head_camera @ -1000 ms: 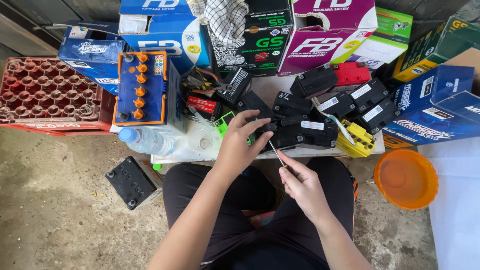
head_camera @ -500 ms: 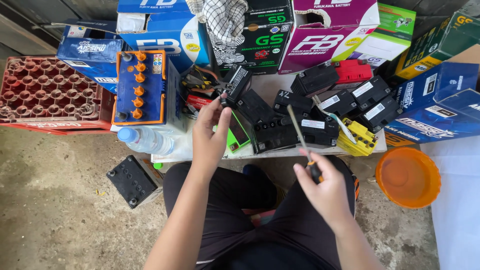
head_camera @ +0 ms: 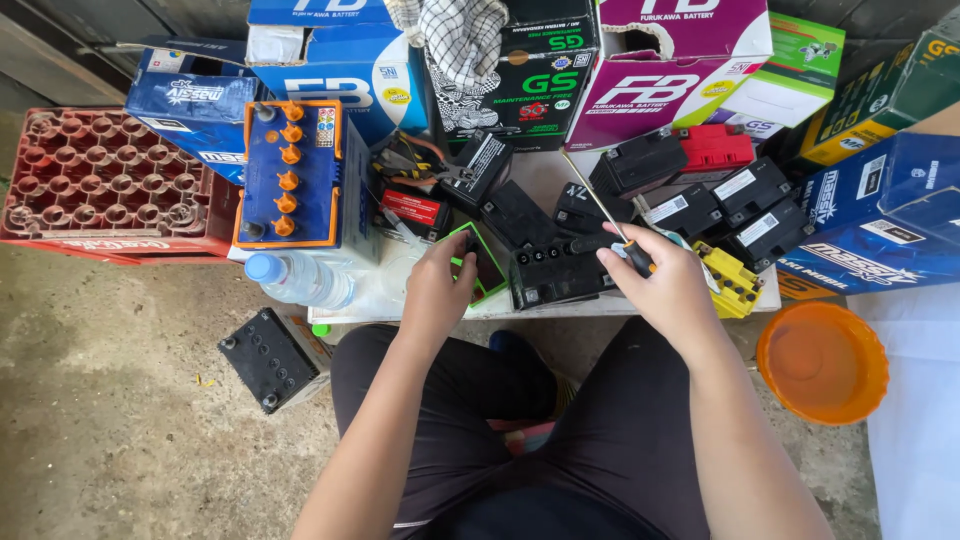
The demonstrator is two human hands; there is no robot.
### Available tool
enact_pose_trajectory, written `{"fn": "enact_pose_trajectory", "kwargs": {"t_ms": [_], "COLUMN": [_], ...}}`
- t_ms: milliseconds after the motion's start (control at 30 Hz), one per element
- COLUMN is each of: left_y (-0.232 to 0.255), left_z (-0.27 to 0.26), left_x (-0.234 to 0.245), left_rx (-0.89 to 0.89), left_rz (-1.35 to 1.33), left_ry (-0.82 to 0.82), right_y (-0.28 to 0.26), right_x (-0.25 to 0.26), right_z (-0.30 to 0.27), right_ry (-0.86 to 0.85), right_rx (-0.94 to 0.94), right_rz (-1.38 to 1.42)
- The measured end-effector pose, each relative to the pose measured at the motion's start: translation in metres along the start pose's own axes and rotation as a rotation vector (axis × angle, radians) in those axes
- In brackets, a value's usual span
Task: Servicing a lead-acid battery by prying open the top cover with a screwdriver and refilling the cells with liquid using a syringe.
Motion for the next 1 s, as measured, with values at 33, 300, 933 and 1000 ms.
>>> {"fn": "enact_pose_trajectory", "kwargs": {"t_ms": [33, 300, 933, 1000], "left_y": [-0.008, -0.037, 0.065, 0.076], "left_z": [0.002, 0.013, -0.064, -0.086], "left_x": [-0.003, -0.02, 0.014, 0.012], "left_rx": [0.003, -0.259, -0.406, -0.24], "left_rz": [-0.001, 0.318, -0.5, -0.669], "left_ry": [-0.002, 0.033, 0.05, -0.09], "right_y": [0.0, -0.002, -0.069, -0.079], "right_x": [-0.001, 0.005, -0.049, -0.05], "right_z": [0.0, 0.003, -0.082, -0.091], "right_ry": [-0.002, -0.046, 0.057, -0.141], "right_rx": [-0.002, -0.009, -0.291, -0.291], "right_rz": [-0.001, 0.115, 0.838, 0.844]}}
Point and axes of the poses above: each hand's wrist, its own z-axis towards the middle knuckle, its own x-axis out of the back of the hand, y = z × x, the point moved 2 cm from there along z, towards the middle knuckle, and after that the axes turned 12 degrees about -z, right-handed, at the moved point
